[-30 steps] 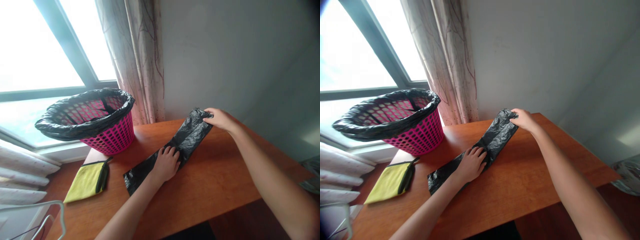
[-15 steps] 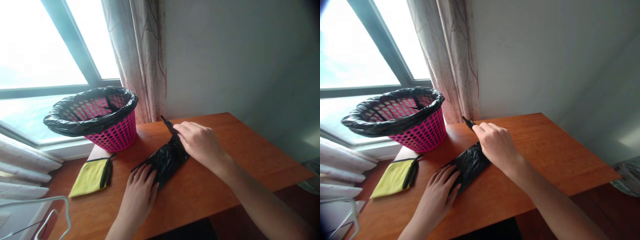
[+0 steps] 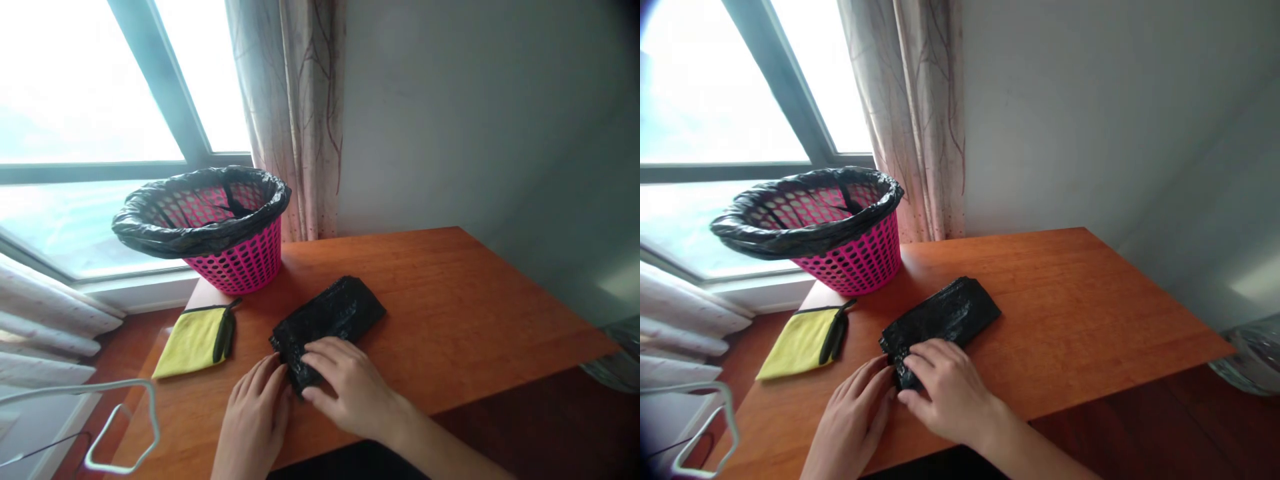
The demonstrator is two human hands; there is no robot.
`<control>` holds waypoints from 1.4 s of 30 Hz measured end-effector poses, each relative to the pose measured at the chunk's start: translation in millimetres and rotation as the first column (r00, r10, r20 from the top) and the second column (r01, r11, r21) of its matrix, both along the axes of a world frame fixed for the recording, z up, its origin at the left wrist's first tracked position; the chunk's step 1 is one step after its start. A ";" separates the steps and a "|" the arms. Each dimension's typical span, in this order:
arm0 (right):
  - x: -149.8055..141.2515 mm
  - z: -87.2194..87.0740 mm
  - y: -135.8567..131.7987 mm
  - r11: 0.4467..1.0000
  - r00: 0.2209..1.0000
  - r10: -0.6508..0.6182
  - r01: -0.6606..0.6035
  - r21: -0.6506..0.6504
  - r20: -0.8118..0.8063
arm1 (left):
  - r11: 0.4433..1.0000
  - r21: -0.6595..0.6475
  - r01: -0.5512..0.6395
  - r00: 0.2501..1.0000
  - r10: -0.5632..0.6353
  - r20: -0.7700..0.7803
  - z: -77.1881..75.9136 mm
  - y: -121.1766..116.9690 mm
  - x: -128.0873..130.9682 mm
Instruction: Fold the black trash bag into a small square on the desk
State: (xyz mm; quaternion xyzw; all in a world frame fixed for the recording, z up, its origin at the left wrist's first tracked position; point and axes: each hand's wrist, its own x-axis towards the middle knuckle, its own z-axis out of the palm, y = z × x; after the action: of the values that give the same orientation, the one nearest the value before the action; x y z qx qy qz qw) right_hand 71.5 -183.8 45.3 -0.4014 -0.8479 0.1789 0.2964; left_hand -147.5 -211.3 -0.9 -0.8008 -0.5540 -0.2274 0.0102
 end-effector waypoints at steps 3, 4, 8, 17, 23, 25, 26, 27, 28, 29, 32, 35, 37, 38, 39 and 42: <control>32.4 4.1 25.6 0.973 0.975 -0.204 0.211 0.088 -0.088 | 0.998 0.046 -0.046 0.998 0.044 0.040 13.0 2.5 -0.1; 42.4 2.8 37.4 0.949 0.956 -0.279 0.289 0.125 -0.091 | 0.997 0.061 -0.054 0.997 0.050 0.062 19.5 5.5 2.4; 64.1 -21.4 79.7 0.878 0.891 -0.454 0.445 0.176 0.015 | 0.995 0.095 0.019 0.993 -0.030 0.112 45.9 29.6 24.5; 58.1 -59.2 95.1 0.989 0.956 -0.148 0.137 0.060 0.253 | 0.953 -0.008 0.302 0.920 -0.294 -0.261 36.1 38.9 46.2; 16.9 -37.8 120.1 0.990 0.948 0.108 -0.128 0.051 0.299 | 0.960 0.121 0.251 0.900 -0.185 -0.395 38.5 -4.2 35.0; -7.1 -34.3 127.6 0.980 0.937 0.162 -0.188 0.057 0.309 | 0.962 0.124 0.245 0.893 -0.173 -0.416 34.1 -12.5 30.1; -19.3 -33.5 130.3 0.975 0.931 0.183 -0.213 0.064 0.316 | 0.965 0.131 0.226 0.894 -0.152 -0.422 30.0 -15.6 27.5; -30.9 -33.0 132.2 0.969 0.925 0.200 -0.235 0.072 0.324 | 0.970 0.142 0.198 0.897 -0.121 -0.425 25.3 -18.1 24.9; -41.7 -32.7 133.7 0.964 0.919 0.212 -0.252 0.080 0.331 | 0.974 0.155 0.168 0.901 -0.088 -0.426 20.3 -20.2 22.4; -51.3 -32.6 134.7 0.961 0.916 0.220 -0.263 0.089 0.335 | 0.976 0.168 0.140 0.904 -0.057 -0.423 15.7 -21.9 20.1; -72.5 -31.6 137.3 0.957 0.920 0.219 -0.267 0.111 0.324 | 0.979 0.193 0.065 0.915 0.019 -0.402 7.2 -25.3 14.2; -81.4 -28.6 137.9 0.963 0.936 0.189 -0.235 0.129 0.298 | 0.981 0.195 0.019 0.922 0.059 -0.383 6.5 -26.5 8.7; -80.3 -26.0 133.0 0.972 0.951 0.147 -0.190 0.138 0.273 | 0.981 0.192 -0.002 0.924 0.075 -0.375 7.8 -26.4 4.4; -77.7 -25.2 127.9 0.977 0.958 0.123 -0.163 0.136 0.259 | 0.982 0.190 -0.008 0.925 0.080 -0.372 8.4 -26.2 1.9; -74.0 -24.9 120.9 0.982 0.964 0.105 -0.139 0.127 0.246 | 0.982 0.191 -0.010 0.925 0.081 -0.370 8.9 -25.9 -0.5; -58.2 -28.9 92.9 0.991 0.969 0.092 -0.111 0.071 0.229 | 0.980 0.197 0.006 0.926 0.069 -0.372 9.2 -25.2 -6.5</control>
State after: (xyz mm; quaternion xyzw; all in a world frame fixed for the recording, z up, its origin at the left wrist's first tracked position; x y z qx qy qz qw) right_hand 13.3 -91.0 16.4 -0.3625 -0.9022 0.1116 0.2052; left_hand -154.1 -236.5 8.3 -0.8156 -0.5298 -0.1222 0.1982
